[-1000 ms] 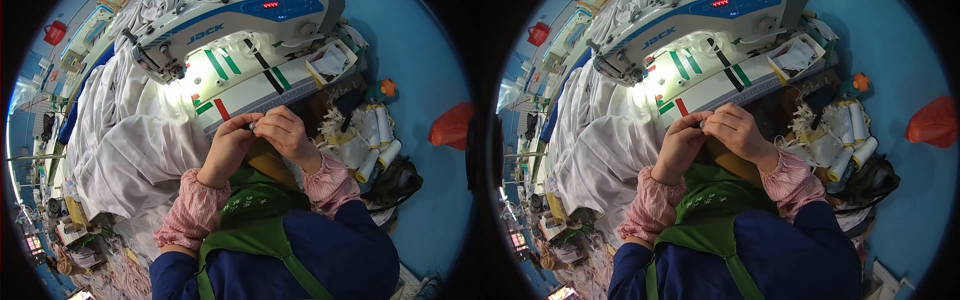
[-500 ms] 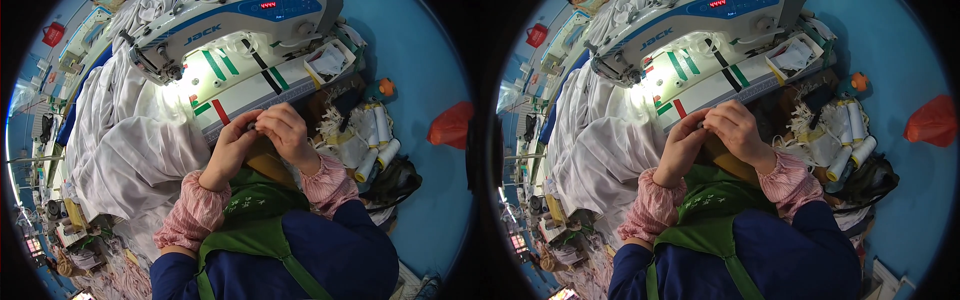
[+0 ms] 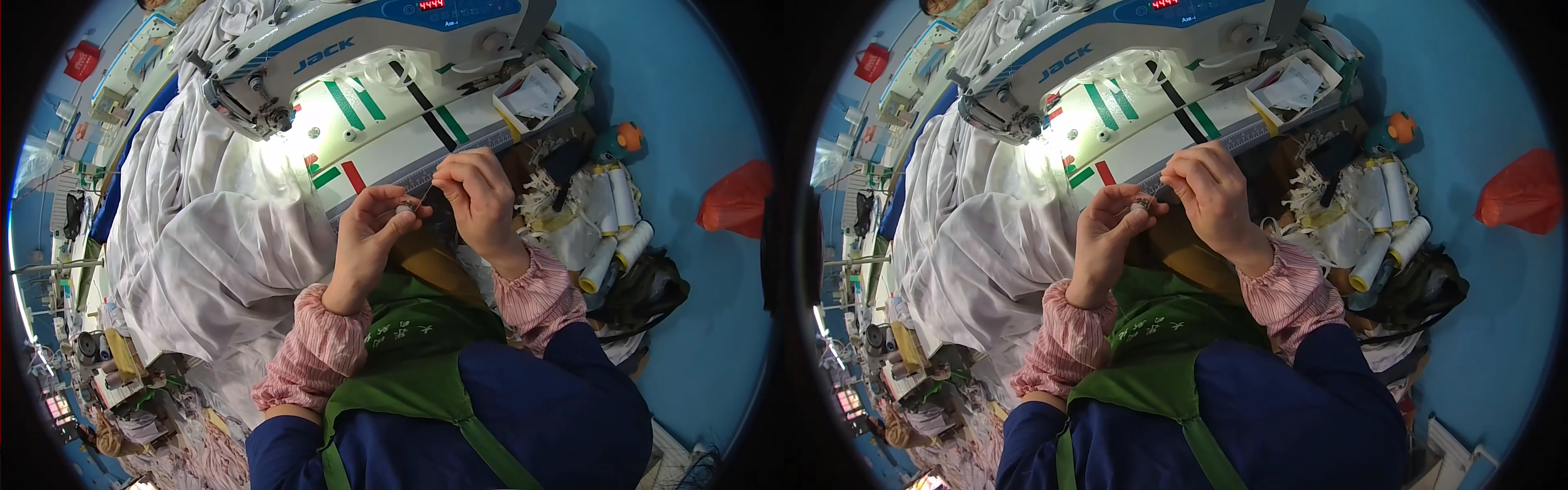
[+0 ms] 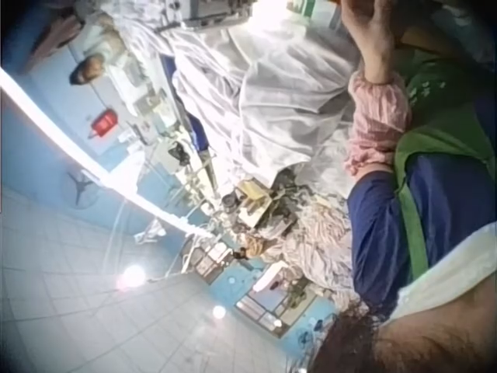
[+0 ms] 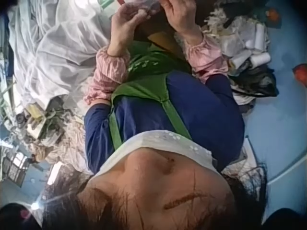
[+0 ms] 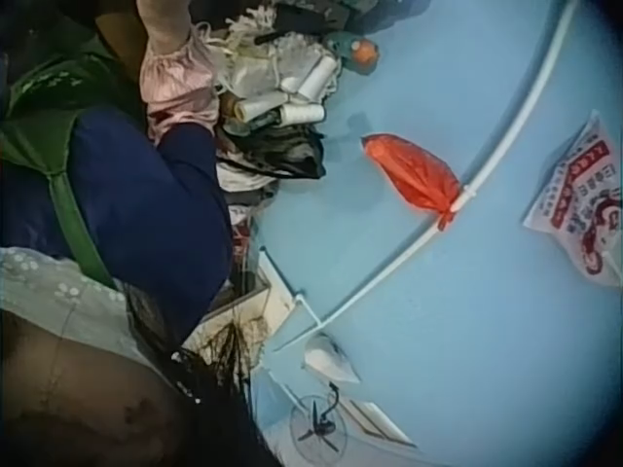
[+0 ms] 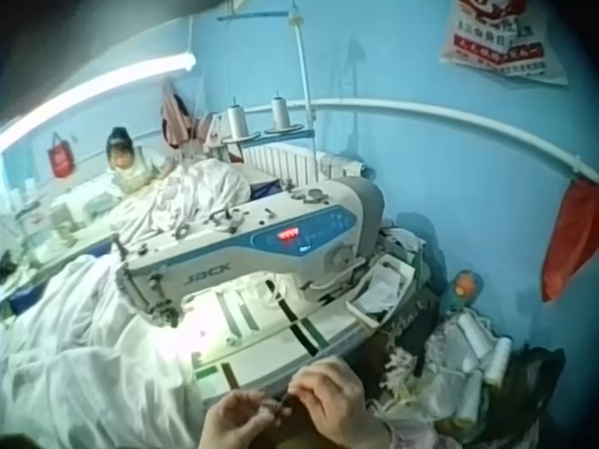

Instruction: Sewing together white fabric pieces to create pillowcases using an industrial sewing machine.

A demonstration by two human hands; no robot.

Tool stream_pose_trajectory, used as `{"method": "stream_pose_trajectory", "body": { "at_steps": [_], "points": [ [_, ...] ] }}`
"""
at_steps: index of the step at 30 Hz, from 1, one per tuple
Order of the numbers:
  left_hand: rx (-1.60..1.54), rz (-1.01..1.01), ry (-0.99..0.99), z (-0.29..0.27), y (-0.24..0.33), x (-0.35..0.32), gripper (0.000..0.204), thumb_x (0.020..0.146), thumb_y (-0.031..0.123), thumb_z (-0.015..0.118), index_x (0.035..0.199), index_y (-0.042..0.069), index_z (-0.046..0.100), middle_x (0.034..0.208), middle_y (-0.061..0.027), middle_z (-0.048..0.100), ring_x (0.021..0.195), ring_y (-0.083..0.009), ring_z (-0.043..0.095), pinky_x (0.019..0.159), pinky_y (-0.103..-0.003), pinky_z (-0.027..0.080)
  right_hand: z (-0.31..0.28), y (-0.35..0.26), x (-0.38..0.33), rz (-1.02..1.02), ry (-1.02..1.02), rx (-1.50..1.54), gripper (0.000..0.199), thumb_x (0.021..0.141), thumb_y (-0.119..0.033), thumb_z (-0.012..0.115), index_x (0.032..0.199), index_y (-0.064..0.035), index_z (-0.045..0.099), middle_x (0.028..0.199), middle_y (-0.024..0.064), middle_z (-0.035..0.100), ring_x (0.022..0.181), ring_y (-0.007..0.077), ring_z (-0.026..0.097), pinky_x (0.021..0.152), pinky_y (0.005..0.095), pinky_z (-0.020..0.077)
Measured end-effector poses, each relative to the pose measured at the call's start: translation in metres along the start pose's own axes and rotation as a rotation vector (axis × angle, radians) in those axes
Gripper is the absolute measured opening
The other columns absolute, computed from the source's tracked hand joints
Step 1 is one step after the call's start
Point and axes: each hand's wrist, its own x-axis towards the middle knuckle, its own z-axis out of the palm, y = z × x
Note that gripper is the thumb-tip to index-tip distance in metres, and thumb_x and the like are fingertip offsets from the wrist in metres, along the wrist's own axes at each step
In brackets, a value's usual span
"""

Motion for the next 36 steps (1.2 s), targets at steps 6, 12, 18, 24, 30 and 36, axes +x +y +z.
{"method": "stream_pose_trajectory", "body": {
  "at_steps": [6, 12, 18, 24, 30, 36],
  "points": [
    [0.032, 0.029, -0.011, -0.003, -0.002, -0.002, 0.020, 0.091, 0.003, 0.067, 0.110, -0.003, 0.059, 0.105, -0.0119, 0.067, 0.095, -0.0220, 0.070, 0.080, -0.026, 0.055, 0.002, 0.002, 0.011, -0.069, 0.048, -0.073, 0.011, 0.082, -0.004, 0.072, 0.087, -0.0024, 0.062, 0.088, 0.0070, 0.064, 0.081, 0.0258, 0.061, 0.070, 0.0350, 0.0505],
    [-0.004, 0.039, -0.008, -0.006, -0.003, -0.004, 0.017, 0.092, 0.004, 0.067, 0.107, -0.003, 0.062, 0.105, -0.0108, 0.067, 0.095, -0.0218, 0.070, 0.080, -0.025, 0.055, -0.001, 0.003, 0.017, -0.081, 0.017, -0.073, 0.012, 0.083, -0.005, 0.073, 0.088, -0.0020, 0.062, 0.088, 0.0076, 0.064, 0.081, 0.0259, 0.061, 0.071, 0.0349, 0.0506],
    [0.046, 0.035, 0.063, -0.011, 0.002, -0.005, 0.018, 0.092, 0.002, 0.067, 0.108, -0.004, 0.061, 0.097, -0.0086, 0.068, 0.091, -0.0174, 0.069, 0.081, -0.025, 0.054, -0.004, -0.009, 0.004, 0.069, -0.145, 0.281, 0.016, 0.085, -0.006, 0.071, 0.098, -0.0003, 0.064, 0.094, 0.0106, 0.067, 0.089, 0.0266, 0.065, 0.075, 0.0329, 0.0516],
    [0.145, 0.056, 0.058, -0.010, 0.006, -0.007, 0.017, 0.091, 0.000, 0.067, 0.107, -0.003, 0.061, 0.095, -0.0081, 0.069, 0.089, -0.0163, 0.070, 0.077, -0.023, 0.055, -0.008, -0.008, -0.007, 0.258, -0.445, 0.408, 0.013, 0.086, -0.004, 0.071, 0.097, -0.0014, 0.065, 0.089, 0.0088, 0.067, 0.083, 0.0239, 0.065, 0.069, 0.0308, 0.0507],
    [0.130, 0.016, 0.027, -0.011, 0.007, -0.008, 0.016, 0.092, 0.000, 0.066, 0.107, -0.003, 0.062, 0.094, -0.0071, 0.067, 0.086, -0.0155, 0.070, 0.075, -0.023, 0.054, -0.005, -0.008, -0.002, 0.100, -0.258, 0.222, 0.010, 0.085, -0.002, 0.070, 0.089, -0.0019, 0.061, 0.078, 0.0080, 0.059, 0.071, 0.0243, 0.058, 0.062, 0.0328, 0.0466],
    [0.137, 0.049, -0.018, -0.014, 0.004, -0.007, 0.012, 0.092, 0.003, 0.067, 0.103, -0.002, 0.062, 0.093, -0.0058, 0.067, 0.079, -0.0128, 0.066, 0.071, -0.024, 0.054, 0.001, -0.005, 0.002, 0.047, -0.205, 0.150, 0.011, 0.084, -0.001, 0.069, 0.089, -0.0024, 0.059, 0.079, 0.0083, 0.057, 0.072, 0.0265, 0.057, 0.063, 0.0347, 0.0466]
  ]
}}
